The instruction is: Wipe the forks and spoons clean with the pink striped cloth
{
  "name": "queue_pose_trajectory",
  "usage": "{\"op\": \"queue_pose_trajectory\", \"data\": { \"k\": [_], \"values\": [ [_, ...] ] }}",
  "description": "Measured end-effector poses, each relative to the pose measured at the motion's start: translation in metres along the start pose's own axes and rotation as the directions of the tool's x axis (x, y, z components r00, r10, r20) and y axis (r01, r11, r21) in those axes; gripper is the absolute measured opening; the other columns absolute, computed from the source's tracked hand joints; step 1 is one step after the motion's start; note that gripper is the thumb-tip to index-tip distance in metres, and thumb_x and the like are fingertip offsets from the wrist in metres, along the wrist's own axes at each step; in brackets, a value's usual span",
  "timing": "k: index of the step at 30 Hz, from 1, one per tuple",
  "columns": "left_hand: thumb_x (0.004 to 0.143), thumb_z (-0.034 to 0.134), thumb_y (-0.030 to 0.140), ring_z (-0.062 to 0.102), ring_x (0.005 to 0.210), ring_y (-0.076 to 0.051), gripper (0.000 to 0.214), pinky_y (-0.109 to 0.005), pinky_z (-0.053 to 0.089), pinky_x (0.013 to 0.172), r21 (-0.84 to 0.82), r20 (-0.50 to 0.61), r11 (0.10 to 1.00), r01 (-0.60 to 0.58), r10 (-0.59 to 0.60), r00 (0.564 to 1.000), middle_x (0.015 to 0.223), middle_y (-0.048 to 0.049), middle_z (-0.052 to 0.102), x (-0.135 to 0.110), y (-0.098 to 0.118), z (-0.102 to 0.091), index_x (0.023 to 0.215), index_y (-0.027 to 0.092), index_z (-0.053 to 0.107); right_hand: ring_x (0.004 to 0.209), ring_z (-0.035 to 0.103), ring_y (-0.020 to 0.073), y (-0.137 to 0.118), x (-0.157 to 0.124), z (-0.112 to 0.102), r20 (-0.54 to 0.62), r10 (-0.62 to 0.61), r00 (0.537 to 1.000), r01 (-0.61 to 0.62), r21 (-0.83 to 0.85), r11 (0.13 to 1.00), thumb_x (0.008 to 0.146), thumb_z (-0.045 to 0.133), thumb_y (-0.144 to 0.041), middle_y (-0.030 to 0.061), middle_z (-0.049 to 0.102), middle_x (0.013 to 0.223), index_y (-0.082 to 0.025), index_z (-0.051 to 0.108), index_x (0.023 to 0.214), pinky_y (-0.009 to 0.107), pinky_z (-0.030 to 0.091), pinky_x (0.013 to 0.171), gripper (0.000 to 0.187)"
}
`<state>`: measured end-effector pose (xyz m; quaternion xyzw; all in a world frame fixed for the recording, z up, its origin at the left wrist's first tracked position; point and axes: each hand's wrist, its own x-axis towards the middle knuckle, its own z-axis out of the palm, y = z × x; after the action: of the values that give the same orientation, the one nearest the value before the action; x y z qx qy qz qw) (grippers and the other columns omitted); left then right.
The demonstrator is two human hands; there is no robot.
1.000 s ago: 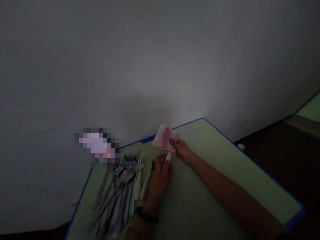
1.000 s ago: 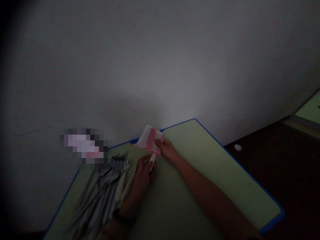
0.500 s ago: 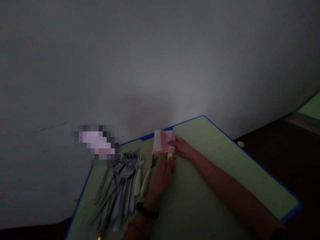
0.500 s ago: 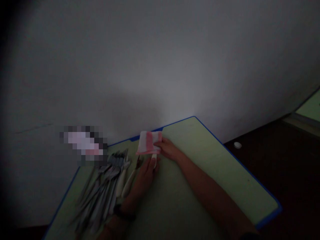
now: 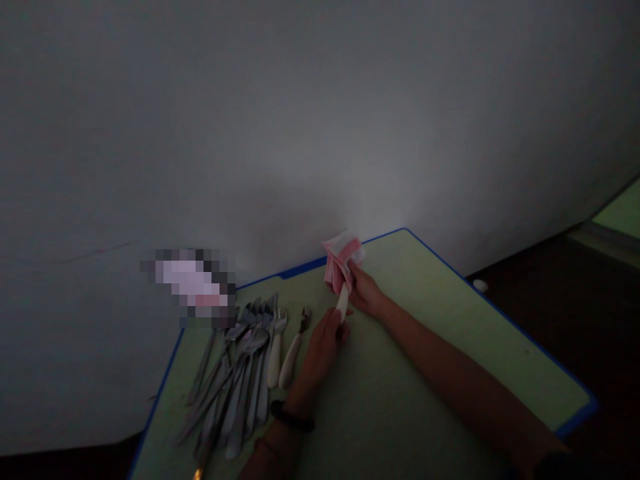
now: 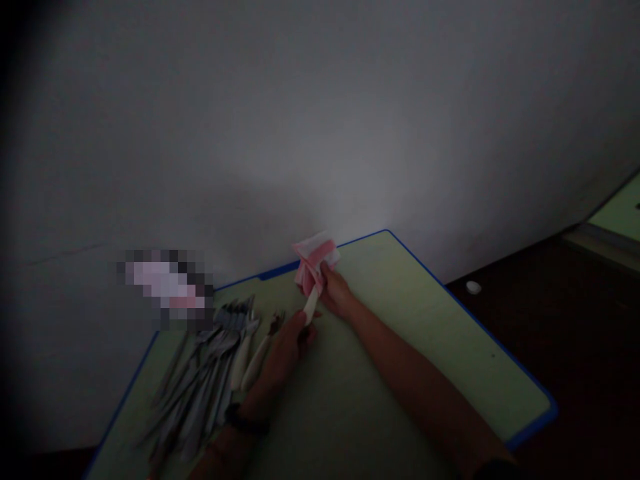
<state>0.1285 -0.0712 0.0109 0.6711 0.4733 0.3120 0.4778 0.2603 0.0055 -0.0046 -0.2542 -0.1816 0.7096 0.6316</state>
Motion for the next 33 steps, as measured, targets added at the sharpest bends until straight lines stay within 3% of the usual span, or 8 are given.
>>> {"op": "queue_pose_trajectory", "data": {
  "k": [5, 10, 14, 19, 23, 33],
  "values": [
    [0.090, 0.027, 0.043, 0.041, 0.049, -0.011, 0.041, -0.023, 0.033, 0.046, -0.051, 0.020, 0.999, 0.010, -0.009, 1.000, 0.061, 0.0018, 0.046, -0.002, 0.002, 0.001, 0.098, 0.016, 0.056, 0.060, 0.060, 0.0141, -0.001, 0.002, -0.004, 0.053, 0.037, 0.998, -0.034, -0.057, 0.998, 0.075, 0.057, -0.021, 0.0040, 0.066, 0.069, -0.012, 0.060, 0.081, 0.027, 0.050, 0.062, 0.011],
    [0.090, 0.027, 0.044, 0.044, 0.050, -0.013, 0.039, -0.024, 0.035, 0.045, -0.073, -0.015, 0.997, 0.039, -0.040, 0.999, 0.064, -0.0007, 0.051, -0.003, 0.006, 0.003, 0.098, 0.017, 0.054, 0.059, 0.057, 0.0113, -0.003, -0.001, -0.004, 0.059, 0.028, 0.998, -0.022, -0.098, 0.995, 0.066, 0.061, -0.011, -0.0001, 0.065, 0.067, -0.013, 0.061, 0.080, 0.024, 0.049, 0.060, 0.014],
    [0.088, 0.032, 0.043, 0.048, 0.053, -0.015, 0.034, -0.026, 0.036, 0.048, -0.074, -0.024, 0.996, 0.054, -0.056, 0.998, 0.064, -0.0012, 0.052, -0.002, 0.009, 0.002, 0.088, 0.018, 0.055, 0.058, 0.056, 0.0104, -0.004, -0.005, 0.002, 0.092, 0.027, 0.995, -0.015, -0.127, 0.992, 0.065, 0.065, -0.014, -0.0006, 0.066, 0.067, -0.014, 0.061, 0.083, 0.022, 0.047, 0.058, 0.019],
    [0.089, 0.033, 0.040, 0.046, 0.052, -0.014, 0.032, -0.025, 0.035, 0.049, -0.010, 0.002, 1.000, 0.026, -0.026, 1.000, 0.062, -0.0001, 0.050, -0.002, 0.012, 0.001, 0.079, 0.020, 0.055, 0.056, 0.056, 0.0100, -0.003, -0.005, 0.005, 0.048, -0.006, 0.999, 0.009, -0.050, 0.999, 0.069, 0.067, -0.030, -0.0002, 0.065, 0.065, -0.014, 0.059, 0.078, 0.022, 0.046, 0.058, 0.021],
    [0.089, 0.034, 0.040, 0.044, 0.053, -0.013, 0.031, -0.024, 0.035, 0.050, -0.008, 0.023, 1.000, 0.005, -0.004, 1.000, 0.062, 0.0015, 0.050, -0.002, 0.009, 0.001, 0.082, 0.019, 0.056, 0.059, 0.058, 0.0117, -0.001, -0.004, 0.003, 0.025, 0.001, 1.000, 0.001, -0.076, 0.997, 0.070, 0.066, -0.039, 0.0009, 0.064, 0.061, -0.013, 0.058, 0.076, 0.022, 0.045, 0.057, 0.028],
    [0.088, 0.036, 0.042, 0.048, 0.055, -0.013, 0.032, -0.023, 0.036, 0.051, 0.010, 0.022, 1.000, -0.004, 0.004, 1.000, 0.063, 0.0010, 0.053, -0.002, 0.001, 0.001, 0.081, 0.019, 0.058, 0.055, 0.056, 0.0110, 0.003, -0.001, 0.000, 0.023, 0.022, 1.000, -0.019, -0.131, 0.991, 0.071, 0.065, -0.037, 0.0006, 0.064, 0.064, -0.014, 0.059, 0.080, 0.023, 0.043, 0.055, 0.025]
  ]
}}
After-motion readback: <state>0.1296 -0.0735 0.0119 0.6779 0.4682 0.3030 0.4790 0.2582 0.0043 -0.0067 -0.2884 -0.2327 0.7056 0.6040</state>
